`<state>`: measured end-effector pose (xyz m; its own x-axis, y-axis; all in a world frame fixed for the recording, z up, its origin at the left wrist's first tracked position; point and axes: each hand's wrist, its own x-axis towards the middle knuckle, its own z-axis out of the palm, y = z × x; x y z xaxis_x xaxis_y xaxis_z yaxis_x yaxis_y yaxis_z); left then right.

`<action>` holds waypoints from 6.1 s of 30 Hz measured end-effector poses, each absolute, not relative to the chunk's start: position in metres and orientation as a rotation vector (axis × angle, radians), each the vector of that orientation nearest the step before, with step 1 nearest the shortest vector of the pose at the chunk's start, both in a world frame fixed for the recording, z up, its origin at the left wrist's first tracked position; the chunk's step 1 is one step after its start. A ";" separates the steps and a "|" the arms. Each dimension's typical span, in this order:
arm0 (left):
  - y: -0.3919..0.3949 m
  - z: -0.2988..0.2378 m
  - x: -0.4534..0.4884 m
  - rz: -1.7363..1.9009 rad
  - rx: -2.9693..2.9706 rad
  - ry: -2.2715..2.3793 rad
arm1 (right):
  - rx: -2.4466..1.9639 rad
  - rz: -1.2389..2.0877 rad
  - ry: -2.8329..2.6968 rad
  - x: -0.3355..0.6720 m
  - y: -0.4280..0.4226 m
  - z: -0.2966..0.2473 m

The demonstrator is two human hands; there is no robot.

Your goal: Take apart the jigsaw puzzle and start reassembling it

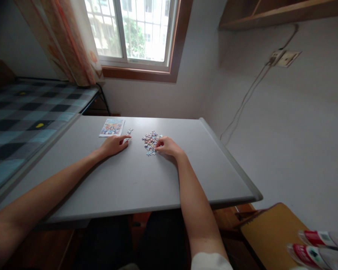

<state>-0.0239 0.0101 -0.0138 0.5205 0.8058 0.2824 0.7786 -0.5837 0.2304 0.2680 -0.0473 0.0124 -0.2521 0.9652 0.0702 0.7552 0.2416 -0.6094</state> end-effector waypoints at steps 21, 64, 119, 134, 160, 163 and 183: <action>-0.023 -0.011 0.011 0.864 2.767 0.950 | -1.169 1.022 -1.700 0.226 -0.043 -0.002; -0.020 -0.015 0.012 0.976 2.555 1.052 | -1.145 0.532 -1.980 0.222 -0.045 -0.007; -0.024 -0.012 0.013 1.004 2.479 1.025 | -1.123 0.536 -2.005 0.224 -0.046 -0.006; -0.023 -0.014 0.012 0.986 2.474 1.018 | -1.139 0.535 -2.008 0.222 -0.047 -0.004; -0.024 -0.012 0.013 0.983 2.501 1.026 | -1.132 0.545 -2.001 0.223 -0.046 -0.006; -0.024 -0.013 0.013 0.981 2.500 1.013 | -1.144 0.559 -1.992 0.223 -0.046 -0.006; -0.023 -0.016 0.013 0.957 2.487 0.990 | -1.135 0.553 -2.008 0.223 -0.047 -0.006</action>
